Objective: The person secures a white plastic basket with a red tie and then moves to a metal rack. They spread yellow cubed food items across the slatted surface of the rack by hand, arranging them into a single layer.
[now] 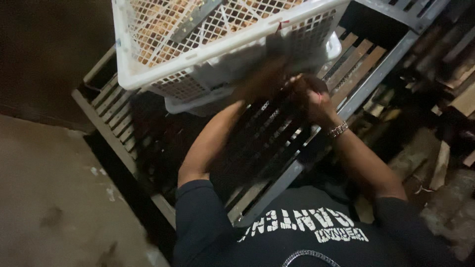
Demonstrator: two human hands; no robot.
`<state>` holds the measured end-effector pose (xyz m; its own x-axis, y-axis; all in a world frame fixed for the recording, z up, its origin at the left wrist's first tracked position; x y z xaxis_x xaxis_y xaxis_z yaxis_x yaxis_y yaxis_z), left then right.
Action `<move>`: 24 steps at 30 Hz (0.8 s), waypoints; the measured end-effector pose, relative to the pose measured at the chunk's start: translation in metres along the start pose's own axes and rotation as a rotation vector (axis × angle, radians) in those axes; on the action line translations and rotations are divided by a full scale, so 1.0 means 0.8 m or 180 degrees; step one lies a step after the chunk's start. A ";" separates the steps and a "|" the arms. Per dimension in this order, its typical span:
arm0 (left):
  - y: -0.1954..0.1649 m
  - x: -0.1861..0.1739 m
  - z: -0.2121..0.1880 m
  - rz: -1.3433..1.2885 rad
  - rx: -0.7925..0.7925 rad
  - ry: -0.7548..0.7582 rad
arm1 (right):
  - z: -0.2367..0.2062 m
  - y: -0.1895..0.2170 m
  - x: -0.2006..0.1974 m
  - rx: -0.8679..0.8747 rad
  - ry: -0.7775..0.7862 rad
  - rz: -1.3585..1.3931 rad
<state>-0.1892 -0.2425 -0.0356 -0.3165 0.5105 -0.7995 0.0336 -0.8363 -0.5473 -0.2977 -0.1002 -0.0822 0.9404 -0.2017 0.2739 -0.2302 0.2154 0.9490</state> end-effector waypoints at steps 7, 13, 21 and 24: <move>0.000 0.008 -0.001 0.0494 -0.0271 0.0380 | 0.031 -0.043 -0.020 -0.1214 0.0192 -0.3806; 0.001 0.021 0.005 0.0899 -0.0403 0.0753 | 0.014 -0.027 -0.027 0.0054 0.0030 -0.1678; -0.016 0.016 -0.003 0.0951 -0.0346 0.0599 | -0.002 0.049 0.016 -0.0165 0.0148 -0.1598; -0.018 0.002 -0.009 0.0479 -0.0207 0.0293 | 0.014 0.057 0.021 -0.1011 0.0133 -0.1776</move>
<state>-0.1838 -0.2281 -0.0311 -0.2151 0.3993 -0.8912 0.1361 -0.8914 -0.4322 -0.2951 -0.1042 -0.0330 0.9077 -0.3293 -0.2601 0.3760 0.3627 0.8527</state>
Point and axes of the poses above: each hand's wrist, its own z-axis towards the middle knuckle, its own x-axis out of the palm, y = z × x, the point moved 4 cm from there along z, towards the middle knuckle, and after that the axes turned 4 degrees about x, right-handed, at the moved point
